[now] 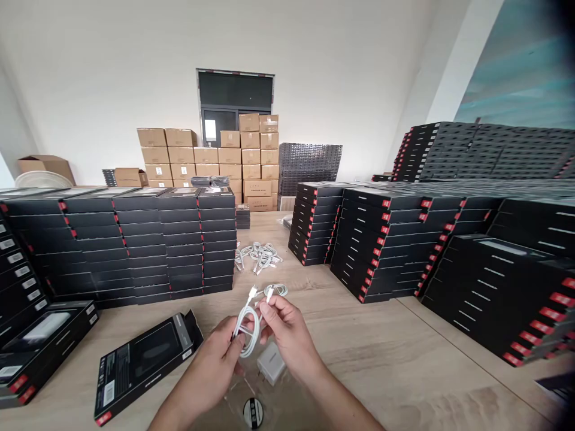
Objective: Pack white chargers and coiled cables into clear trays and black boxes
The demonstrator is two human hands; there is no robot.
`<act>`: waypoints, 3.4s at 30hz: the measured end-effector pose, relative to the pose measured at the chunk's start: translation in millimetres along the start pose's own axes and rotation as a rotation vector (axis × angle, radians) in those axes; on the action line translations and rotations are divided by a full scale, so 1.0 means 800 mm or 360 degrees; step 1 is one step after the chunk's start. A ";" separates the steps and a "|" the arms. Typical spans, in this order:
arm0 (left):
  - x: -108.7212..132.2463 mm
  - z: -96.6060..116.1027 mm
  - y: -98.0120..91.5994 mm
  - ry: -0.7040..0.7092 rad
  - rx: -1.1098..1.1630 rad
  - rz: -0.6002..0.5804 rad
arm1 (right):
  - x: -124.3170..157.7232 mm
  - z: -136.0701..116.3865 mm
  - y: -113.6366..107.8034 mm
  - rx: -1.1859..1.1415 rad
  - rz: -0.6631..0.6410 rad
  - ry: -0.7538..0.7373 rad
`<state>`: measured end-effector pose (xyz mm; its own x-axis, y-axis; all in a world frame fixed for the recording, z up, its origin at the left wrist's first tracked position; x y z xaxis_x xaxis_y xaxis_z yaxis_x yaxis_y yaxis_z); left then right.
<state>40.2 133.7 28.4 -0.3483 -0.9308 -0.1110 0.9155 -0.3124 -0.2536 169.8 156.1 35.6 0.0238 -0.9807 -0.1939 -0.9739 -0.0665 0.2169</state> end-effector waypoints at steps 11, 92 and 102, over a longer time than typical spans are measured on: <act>-0.006 -0.022 -0.001 -0.0210 0.0579 0.0039 | -0.011 -0.003 -0.034 -0.0095 0.0289 -0.0002; 0.001 -0.005 -0.007 0.0140 -0.0510 0.0398 | 0.008 0.000 0.014 0.0360 -0.0115 0.0040; 0.001 -0.009 0.007 -0.0006 -0.0012 0.0276 | 0.011 -0.018 0.002 0.1852 -0.0461 -0.0445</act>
<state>43.5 132.6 20.0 -0.1845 -0.9713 -0.1500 0.9602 -0.1456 -0.2383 171.9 144.8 47.7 0.3629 -0.8744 -0.3221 -0.5651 0.0683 -0.8222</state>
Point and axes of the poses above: each hand's wrist, its own x-axis away from the middle knuckle, its own y-axis out of the palm, z = x × y, the point moved 6 cm from there along -x, towards the middle knuckle, and after that the axes turned 3 degrees about z, right-handed, at the moved point
